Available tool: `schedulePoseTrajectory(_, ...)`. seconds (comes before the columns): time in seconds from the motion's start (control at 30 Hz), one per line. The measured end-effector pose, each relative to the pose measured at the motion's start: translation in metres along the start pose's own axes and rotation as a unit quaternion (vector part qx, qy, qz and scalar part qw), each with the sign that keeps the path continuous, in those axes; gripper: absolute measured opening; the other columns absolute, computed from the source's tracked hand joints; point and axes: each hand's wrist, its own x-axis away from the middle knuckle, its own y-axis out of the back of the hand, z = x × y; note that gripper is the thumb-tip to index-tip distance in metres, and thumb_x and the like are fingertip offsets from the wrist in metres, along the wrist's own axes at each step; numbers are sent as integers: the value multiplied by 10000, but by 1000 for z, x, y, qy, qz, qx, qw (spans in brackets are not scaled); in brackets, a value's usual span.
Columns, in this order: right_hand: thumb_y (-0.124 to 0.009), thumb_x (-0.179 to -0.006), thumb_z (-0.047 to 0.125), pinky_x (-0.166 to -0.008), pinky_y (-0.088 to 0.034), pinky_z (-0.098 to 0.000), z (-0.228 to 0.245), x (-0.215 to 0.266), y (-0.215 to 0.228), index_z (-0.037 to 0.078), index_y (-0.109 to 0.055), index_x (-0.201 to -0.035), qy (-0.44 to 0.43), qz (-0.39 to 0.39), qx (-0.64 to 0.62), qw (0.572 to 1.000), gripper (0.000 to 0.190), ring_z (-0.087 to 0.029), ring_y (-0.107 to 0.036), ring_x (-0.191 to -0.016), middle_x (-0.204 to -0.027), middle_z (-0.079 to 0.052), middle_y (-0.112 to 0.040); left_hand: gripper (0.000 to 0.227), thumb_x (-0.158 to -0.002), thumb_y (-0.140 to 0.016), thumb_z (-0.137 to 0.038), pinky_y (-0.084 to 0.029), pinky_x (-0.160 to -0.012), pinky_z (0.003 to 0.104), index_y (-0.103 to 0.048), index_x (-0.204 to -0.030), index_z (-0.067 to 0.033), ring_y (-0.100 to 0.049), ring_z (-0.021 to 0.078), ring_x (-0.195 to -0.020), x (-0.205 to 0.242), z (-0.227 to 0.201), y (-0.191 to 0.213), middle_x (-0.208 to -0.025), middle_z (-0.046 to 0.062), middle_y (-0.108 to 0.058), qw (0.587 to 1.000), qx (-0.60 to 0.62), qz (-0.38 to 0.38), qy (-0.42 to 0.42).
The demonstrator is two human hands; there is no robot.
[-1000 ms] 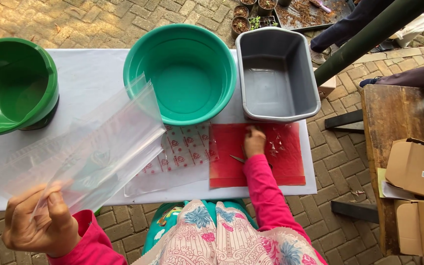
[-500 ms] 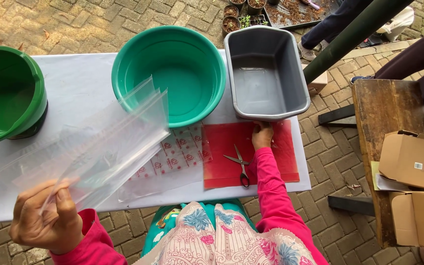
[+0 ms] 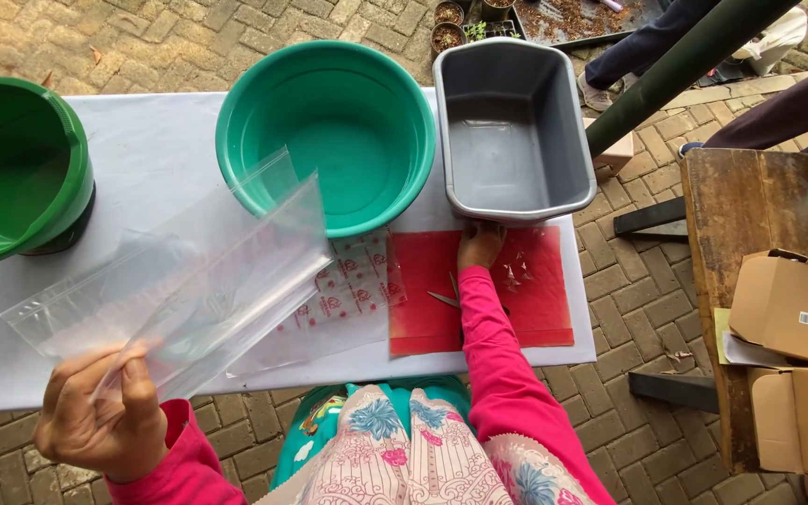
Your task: Cutting and preparing clear plastic sleeves or bags using scissors at a work table.
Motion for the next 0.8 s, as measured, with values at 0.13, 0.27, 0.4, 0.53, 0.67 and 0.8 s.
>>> schedulePoseTrajectory(0.13, -884, -709, 309, -1041, -416, -522, 9, -3, -2, -61, -664, -1098, -14, -12, 10, 1000, 581, -439, -585, -1127, -1168, -260, -659, 52, -1077, -661, -10, -547, -817, 247, -704, -1075, 18, -672, 157, -891, 1, 4, -2, -1046, 98, -741, 1000, 9, 6, 0)
schedulePoseTrajectory(0.27, -897, -699, 329, -1051, -410, -523, 11, -10, 1, -68, -664, -1101, -23, -21, 20, 999, 611, -439, -586, -1129, -1171, -265, -660, 45, -1077, -670, -5, -547, -812, 249, -707, -1072, 18, -674, 158, -885, 1, 4, -2, -1040, 100, -745, 1000, 16, 9, 3)
schedulePoseTrajectory(0.4, -910, -689, 348, -1060, -404, -525, 5, -12, 4, -74, -665, -1105, -25, -33, 27, 999, 641, -440, -586, -1131, -1173, -269, -662, 37, -1077, -679, -1, -548, -807, 251, -710, -1070, 18, -676, 159, -880, 3, 2, -1, -1035, 102, -749, 1000, 21, 4, 7)
schedulePoseTrajectory(0.53, -920, -681, 362, -1067, -400, -526, -42, -6, -7, -79, -665, -1107, -22, -38, 29, 999, 664, -441, -586, -1133, -1175, -272, -663, 32, -1076, -685, 3, -548, -804, 253, -712, -1068, 18, -678, 160, -876, 5, -3, 7, -1031, 103, -753, 1000, 20, -4, 11)
schedulePoseTrajectory(0.67, -860, -807, 249, -989, -513, -466, -32, 6, 92, -11, -726, -946, -119, 64, -1, 991, 324, -392, -663, -1026, -1051, -210, -705, 47, -1065, -664, -7, -555, -812, 251, -701, -1050, 19, -683, 157, -885, 3, -9, 7, -1037, 93, -760, 1000, 4, -14, 13)
schedulePoseTrajectory(0.8, -702, -880, 28, -902, -520, -468, -54, 1, 145, 10, -736, -974, -38, 1, -62, 997, 101, -388, -657, -991, -1042, -180, -688, 61, -1058, -686, -14, -594, -819, 252, -734, -1056, 25, -719, 164, -904, 1, -5, 1, -1030, 107, -745, 1000, 7, -8, 27)
